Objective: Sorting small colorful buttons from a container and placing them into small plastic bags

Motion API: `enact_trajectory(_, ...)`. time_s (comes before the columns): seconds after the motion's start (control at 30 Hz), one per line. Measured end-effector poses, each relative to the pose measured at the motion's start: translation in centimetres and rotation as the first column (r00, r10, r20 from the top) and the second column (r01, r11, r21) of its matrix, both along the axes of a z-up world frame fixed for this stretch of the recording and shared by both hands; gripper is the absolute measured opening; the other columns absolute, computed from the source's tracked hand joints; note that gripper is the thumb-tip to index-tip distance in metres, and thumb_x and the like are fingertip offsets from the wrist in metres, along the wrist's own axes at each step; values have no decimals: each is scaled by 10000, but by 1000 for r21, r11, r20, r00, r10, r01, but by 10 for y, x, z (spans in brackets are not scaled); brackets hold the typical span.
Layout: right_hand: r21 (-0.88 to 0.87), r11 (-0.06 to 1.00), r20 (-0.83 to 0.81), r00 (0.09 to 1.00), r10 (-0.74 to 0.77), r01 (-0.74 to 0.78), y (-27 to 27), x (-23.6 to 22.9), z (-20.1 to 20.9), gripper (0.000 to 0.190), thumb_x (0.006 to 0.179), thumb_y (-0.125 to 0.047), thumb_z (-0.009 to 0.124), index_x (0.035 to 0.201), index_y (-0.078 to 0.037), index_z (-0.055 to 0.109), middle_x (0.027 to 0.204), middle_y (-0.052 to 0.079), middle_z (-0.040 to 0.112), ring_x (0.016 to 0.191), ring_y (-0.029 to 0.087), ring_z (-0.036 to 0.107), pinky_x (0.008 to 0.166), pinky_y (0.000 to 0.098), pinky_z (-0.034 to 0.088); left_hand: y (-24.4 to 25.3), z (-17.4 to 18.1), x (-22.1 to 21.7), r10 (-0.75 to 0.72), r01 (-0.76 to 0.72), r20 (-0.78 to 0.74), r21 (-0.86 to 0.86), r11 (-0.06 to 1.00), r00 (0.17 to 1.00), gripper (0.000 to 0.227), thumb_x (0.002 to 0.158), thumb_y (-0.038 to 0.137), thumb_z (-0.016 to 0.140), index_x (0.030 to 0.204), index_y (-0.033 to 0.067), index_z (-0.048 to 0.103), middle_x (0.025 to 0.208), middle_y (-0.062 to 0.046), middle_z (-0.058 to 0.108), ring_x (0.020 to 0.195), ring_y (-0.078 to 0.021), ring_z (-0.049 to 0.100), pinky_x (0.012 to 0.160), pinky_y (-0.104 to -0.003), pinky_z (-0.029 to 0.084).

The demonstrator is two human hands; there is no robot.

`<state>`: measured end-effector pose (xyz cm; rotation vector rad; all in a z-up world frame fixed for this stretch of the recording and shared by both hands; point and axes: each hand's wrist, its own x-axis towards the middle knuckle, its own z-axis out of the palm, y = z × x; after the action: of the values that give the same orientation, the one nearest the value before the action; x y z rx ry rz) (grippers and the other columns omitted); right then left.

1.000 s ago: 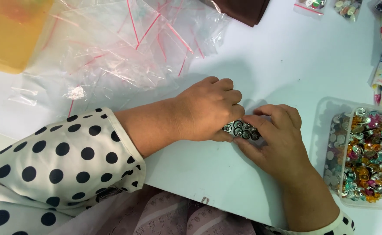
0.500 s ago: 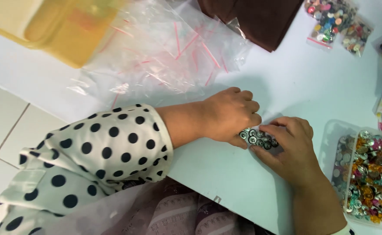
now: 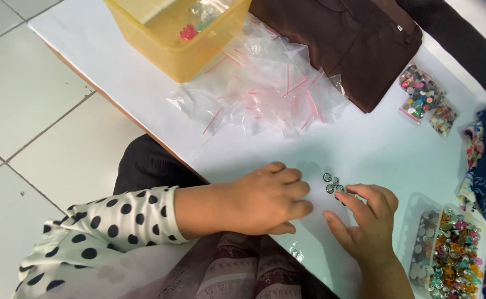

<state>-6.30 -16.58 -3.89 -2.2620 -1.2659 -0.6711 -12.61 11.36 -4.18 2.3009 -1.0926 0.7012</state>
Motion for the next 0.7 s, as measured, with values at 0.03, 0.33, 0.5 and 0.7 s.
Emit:
enact_trajectory(0.03, -7, 1000, 5, 1000, 4, -4, 14, 4, 8, 392, 852, -396, 798, 1127, -128, 714, 1177, 60, 623, 1076, 294, 578, 979, 466, 425, 13, -3, -3, 4, -4, 5, -7, 1000, 1000, 468, 746, 412, 855, 1055, 107, 679, 1046, -113, 635, 1082, -357, 614, 912, -488, 484)
enact_trajectory(0.33, -206, 973, 112, 985, 132, -107, 129, 92, 58, 254, 933, -293, 753, 1147, -158, 731, 1141, 38, 614, 1074, 266, 599, 946, 393, 403, 73, -46, -22, 256, -258, -37, -72, 964, 966, 511, 864, 445, 767, 1229, 107, 649, 1282, -159, 571, 1363, -418, 481, 1133, -580, 359)
enact_trajectory(0.5, -314, 947, 169, 978, 122, -64, 186, 132, 48, 444, 772, -212, 863, 1181, -92, 737, 1164, 138, 636, 1068, 371, 611, 942, 467, 496, 71, -65, -19, 302, -261, 127, -263, 929, 945, 426, 1023, 495, 504, 1100, 108, 666, 1178, -150, 628, 1304, -404, 579, 1079, -519, 449)
enact_trajectory(0.7, -204, 976, 135, 985, 110, -81, 193, 154, 10, 261, 809, -90, 791, 1062, -136, 745, 1132, 88, 637, 1054, 326, 604, 964, 444, 496, 64, -79, -17, 292, -242, 124, -311, 919, 948, 414, 976, 482, 571, 1064, 96, 690, 1125, -158, 637, 1278, -415, 596, 1060, -526, 464)
